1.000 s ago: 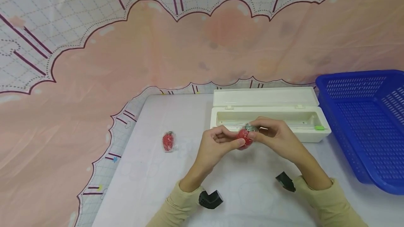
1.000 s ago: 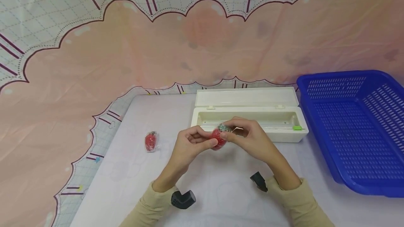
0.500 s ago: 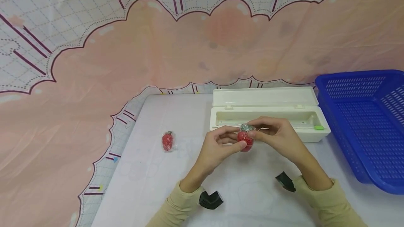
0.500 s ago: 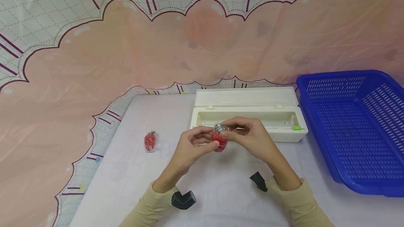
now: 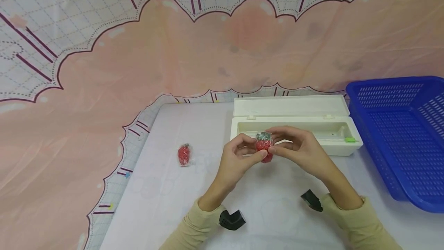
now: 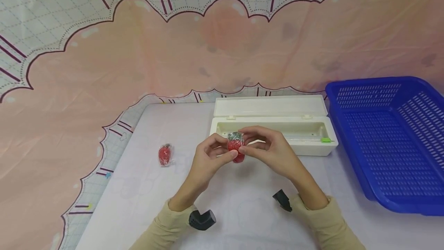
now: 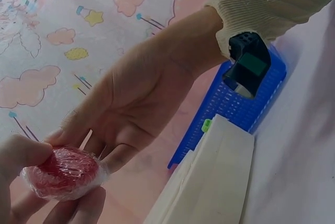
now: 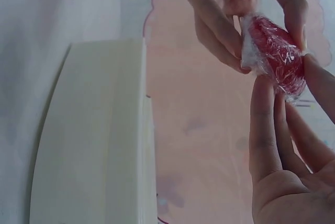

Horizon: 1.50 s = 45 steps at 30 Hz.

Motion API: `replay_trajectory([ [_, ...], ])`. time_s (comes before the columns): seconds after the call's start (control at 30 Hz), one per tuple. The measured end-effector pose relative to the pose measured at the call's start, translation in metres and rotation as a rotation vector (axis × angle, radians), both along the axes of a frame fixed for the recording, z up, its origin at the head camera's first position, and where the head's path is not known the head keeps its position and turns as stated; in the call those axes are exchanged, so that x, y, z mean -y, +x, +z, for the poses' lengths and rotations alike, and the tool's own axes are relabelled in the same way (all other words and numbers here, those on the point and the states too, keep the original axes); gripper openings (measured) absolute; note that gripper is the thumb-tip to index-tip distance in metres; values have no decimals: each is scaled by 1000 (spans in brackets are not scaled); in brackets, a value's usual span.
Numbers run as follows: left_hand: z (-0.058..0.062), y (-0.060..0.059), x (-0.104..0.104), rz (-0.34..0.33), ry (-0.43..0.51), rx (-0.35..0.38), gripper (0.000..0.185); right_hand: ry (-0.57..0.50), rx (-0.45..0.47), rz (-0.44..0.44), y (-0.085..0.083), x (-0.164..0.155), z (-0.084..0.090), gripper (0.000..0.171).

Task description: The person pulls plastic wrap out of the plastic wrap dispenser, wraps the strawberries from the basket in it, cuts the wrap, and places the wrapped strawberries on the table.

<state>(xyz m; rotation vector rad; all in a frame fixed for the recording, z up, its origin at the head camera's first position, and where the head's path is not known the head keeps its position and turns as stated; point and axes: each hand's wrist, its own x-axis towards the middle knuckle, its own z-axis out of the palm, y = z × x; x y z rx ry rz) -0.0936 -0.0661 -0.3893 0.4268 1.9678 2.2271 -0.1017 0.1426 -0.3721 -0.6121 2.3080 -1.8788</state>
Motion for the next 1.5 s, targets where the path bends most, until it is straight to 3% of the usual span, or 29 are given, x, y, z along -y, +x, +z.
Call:
replay_trajectory([
  [0.23,-3,0,0,-6,4,9,28,-3,-6,-4,2,1,0,42],
  [0.57,1,-6,6,26,-82,-20,28,-1,22,-62,1,6,-1,41],
  [0.77,1,-9,17,23,-148,-18,30,-16,45,-40,-1,14,-1,42],
  [0.9,5,-9,28,39,-195,-23,30,-20,22,-10,-3,18,-1,43],
  [1.1,9,-9,53,123,-248,0,29,39,8,-32,-3,16,2,42],
  [1.5,-3,-3,102,240,-373,50,31,106,-42,-71,5,-9,-12,37],
])
